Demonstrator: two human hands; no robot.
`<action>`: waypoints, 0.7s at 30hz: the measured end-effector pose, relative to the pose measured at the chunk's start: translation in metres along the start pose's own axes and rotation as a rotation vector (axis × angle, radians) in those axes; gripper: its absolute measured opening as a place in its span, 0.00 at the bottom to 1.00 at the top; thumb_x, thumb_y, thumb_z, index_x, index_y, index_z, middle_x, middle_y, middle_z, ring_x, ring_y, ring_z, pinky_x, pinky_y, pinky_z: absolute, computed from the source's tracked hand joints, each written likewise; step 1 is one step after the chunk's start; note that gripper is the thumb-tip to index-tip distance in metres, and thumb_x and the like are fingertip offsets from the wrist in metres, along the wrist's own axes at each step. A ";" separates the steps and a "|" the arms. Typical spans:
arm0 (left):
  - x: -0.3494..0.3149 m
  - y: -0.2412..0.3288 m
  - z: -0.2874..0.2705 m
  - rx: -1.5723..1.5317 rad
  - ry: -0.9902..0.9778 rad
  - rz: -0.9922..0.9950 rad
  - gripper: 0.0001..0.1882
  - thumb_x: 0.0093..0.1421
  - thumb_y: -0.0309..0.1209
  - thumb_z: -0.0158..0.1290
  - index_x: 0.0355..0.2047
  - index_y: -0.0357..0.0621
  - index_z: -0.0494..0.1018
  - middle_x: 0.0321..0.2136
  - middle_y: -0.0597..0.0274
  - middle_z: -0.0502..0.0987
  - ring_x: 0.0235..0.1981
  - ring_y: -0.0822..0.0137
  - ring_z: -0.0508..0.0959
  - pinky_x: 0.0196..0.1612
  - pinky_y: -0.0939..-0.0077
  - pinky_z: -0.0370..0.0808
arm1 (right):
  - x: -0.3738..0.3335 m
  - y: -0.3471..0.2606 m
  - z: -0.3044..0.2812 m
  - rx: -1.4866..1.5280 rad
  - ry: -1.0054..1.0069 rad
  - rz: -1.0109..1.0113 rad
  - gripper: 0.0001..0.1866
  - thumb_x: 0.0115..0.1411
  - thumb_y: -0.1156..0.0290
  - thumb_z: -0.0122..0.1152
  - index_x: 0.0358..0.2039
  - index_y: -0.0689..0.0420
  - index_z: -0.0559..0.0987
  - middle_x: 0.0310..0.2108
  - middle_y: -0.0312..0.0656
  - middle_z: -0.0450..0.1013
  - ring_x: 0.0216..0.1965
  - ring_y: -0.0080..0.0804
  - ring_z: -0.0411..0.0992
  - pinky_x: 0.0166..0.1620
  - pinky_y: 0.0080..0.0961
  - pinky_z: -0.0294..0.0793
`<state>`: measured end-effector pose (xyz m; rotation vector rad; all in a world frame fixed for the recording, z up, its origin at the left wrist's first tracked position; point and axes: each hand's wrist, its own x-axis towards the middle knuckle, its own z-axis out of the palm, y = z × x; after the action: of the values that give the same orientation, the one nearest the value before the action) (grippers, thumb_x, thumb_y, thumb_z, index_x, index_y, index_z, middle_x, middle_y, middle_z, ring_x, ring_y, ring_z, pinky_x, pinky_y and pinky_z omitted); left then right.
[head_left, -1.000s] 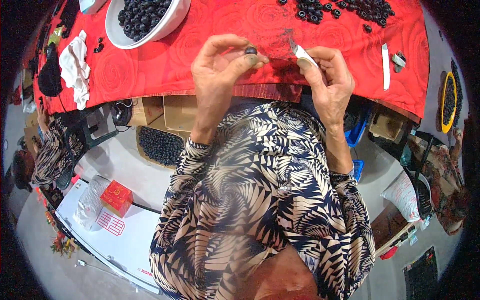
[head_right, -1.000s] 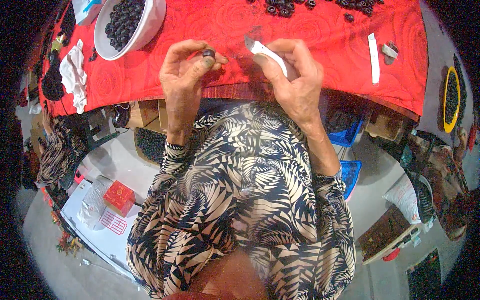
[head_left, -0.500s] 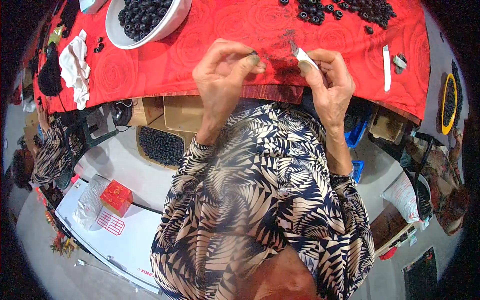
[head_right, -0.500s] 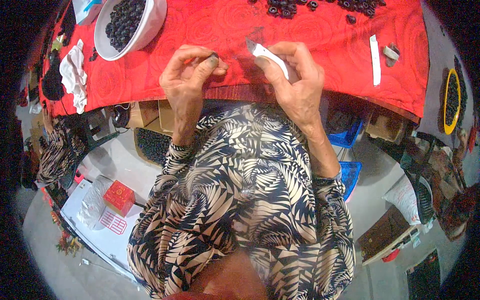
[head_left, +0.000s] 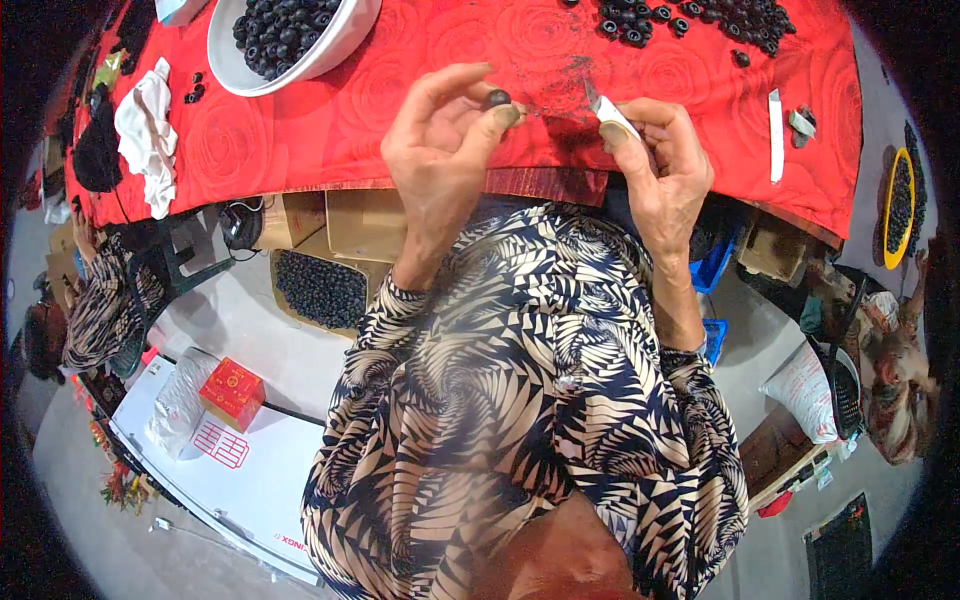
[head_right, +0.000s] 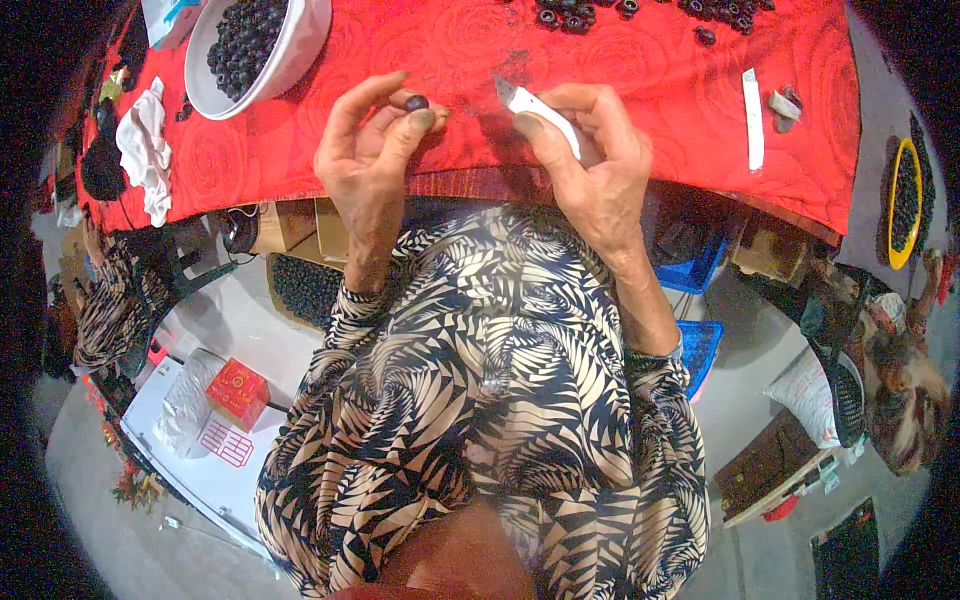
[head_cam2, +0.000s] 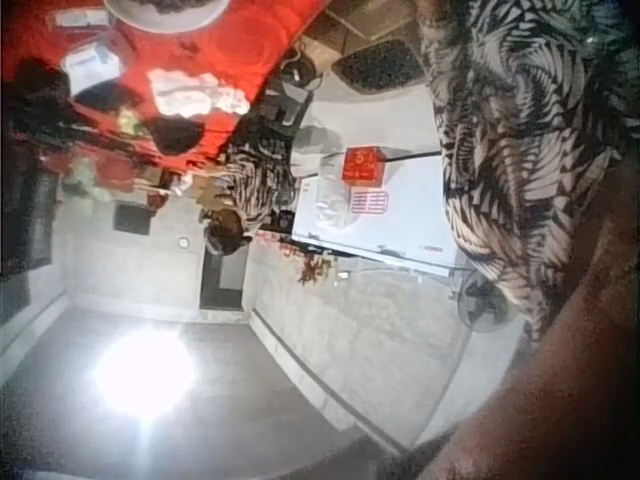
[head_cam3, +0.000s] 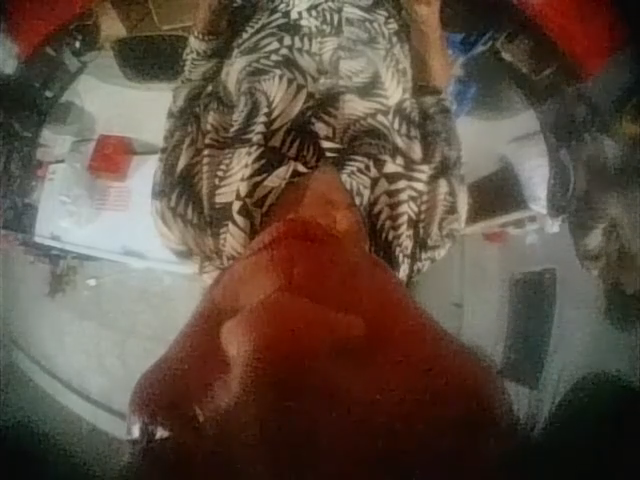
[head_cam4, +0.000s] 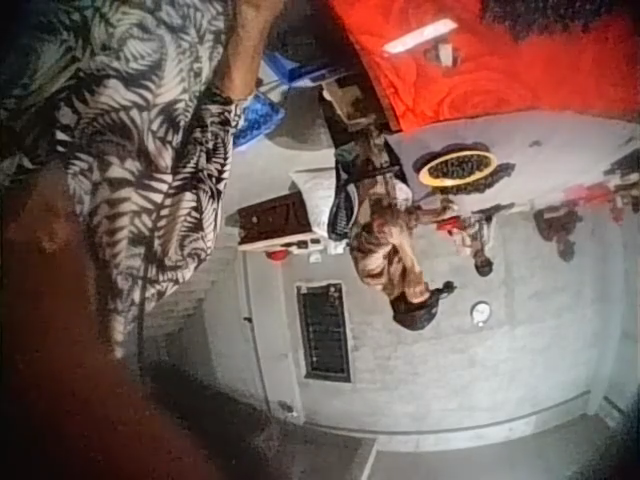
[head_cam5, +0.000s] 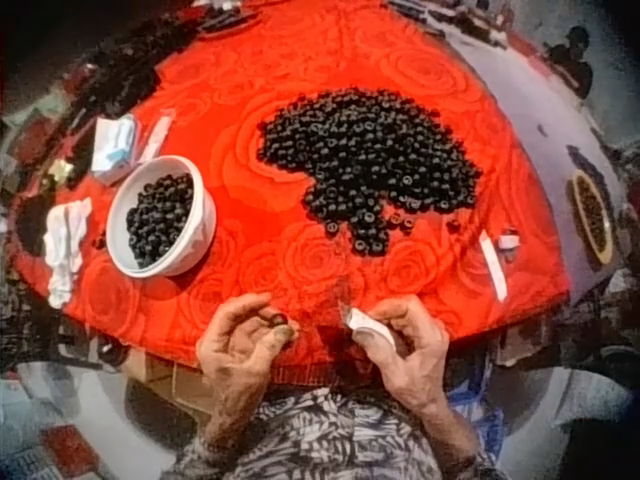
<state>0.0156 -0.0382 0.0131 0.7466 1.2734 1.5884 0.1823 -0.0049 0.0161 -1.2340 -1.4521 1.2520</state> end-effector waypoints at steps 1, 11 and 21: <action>0.000 0.000 -0.001 0.000 0.002 0.001 0.13 0.49 0.11 0.49 0.36 0.29 0.68 0.32 0.59 0.69 0.31 0.67 0.75 0.36 0.77 0.77 | 0.000 0.000 0.000 0.015 -0.001 0.007 0.09 0.50 0.75 0.61 0.31 0.63 0.71 0.24 0.38 0.74 0.23 0.19 0.70 0.26 0.14 0.68; 0.002 -0.013 -0.008 0.099 -0.033 0.182 0.13 0.46 0.08 0.49 0.33 0.29 0.68 0.36 0.55 0.68 0.35 0.65 0.75 0.40 0.75 0.77 | -0.001 0.002 0.001 -0.003 -0.006 -0.010 0.09 0.50 0.76 0.61 0.31 0.63 0.71 0.24 0.39 0.74 0.24 0.19 0.70 0.27 0.14 0.69; 0.007 -0.002 -0.011 -0.172 -0.013 -0.031 0.10 0.50 0.13 0.48 0.34 0.30 0.68 0.37 0.46 0.73 0.30 0.63 0.77 0.32 0.76 0.77 | 0.001 -0.001 0.004 -0.026 -0.010 0.004 0.10 0.50 0.76 0.60 0.32 0.64 0.71 0.25 0.39 0.73 0.26 0.19 0.70 0.28 0.15 0.69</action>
<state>0.0041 -0.0359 0.0073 0.6253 1.1178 1.6413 0.1781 -0.0042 0.0167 -1.2506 -1.4783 1.2472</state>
